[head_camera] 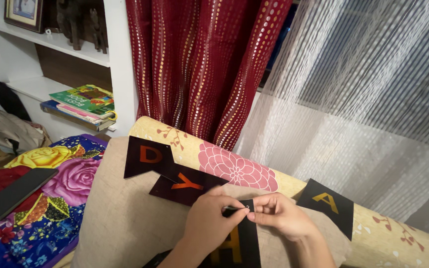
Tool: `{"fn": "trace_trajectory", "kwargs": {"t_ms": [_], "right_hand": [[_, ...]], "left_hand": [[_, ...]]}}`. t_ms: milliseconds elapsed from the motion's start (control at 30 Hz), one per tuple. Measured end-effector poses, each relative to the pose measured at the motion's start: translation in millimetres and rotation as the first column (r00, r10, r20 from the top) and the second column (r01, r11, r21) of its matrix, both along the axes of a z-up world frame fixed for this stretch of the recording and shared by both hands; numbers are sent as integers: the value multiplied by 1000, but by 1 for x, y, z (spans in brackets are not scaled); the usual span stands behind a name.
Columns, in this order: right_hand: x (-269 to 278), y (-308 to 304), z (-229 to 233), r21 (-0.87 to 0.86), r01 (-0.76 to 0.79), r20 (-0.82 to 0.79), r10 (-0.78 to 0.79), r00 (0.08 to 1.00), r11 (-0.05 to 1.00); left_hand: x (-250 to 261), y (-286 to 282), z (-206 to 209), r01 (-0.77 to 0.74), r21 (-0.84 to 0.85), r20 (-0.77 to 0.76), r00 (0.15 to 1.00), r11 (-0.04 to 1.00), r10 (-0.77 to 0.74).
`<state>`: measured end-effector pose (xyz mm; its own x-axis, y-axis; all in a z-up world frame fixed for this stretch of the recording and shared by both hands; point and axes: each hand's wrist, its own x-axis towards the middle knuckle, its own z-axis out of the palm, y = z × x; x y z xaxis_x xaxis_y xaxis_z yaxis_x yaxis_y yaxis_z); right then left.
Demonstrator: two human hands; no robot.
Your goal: The person assembles a black and gold birthday banner by threading a string through pre-punched holes in individual letter flags. They handle each flag one at a time, aligning the holes and pulling the string through to connect the letters in sequence.
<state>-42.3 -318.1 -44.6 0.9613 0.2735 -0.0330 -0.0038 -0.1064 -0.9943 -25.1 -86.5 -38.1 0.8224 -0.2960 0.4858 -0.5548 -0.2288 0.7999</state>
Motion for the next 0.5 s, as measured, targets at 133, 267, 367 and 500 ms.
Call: {"fn": "trace_trajectory", "kwargs": {"t_ms": [133,267,367,500], "right_hand": [[4,-10,-10,-29,-24,43,26,999,999],[11,-29,-22,85,-8,-91,15,996,996],[22,-37,-36,336,-107,-59,134,989,936],[32,-34,-50,340,-70,-112,114,987,938]], "left_hand": [[3,-2,-5,4,-103,205,979,995,18],[4,0,-4,57,-74,81,995,996,-51],[3,0,-2,82,-126,29,996,989,-79],[3,-1,0,80,-156,51,996,985,-72]]}}
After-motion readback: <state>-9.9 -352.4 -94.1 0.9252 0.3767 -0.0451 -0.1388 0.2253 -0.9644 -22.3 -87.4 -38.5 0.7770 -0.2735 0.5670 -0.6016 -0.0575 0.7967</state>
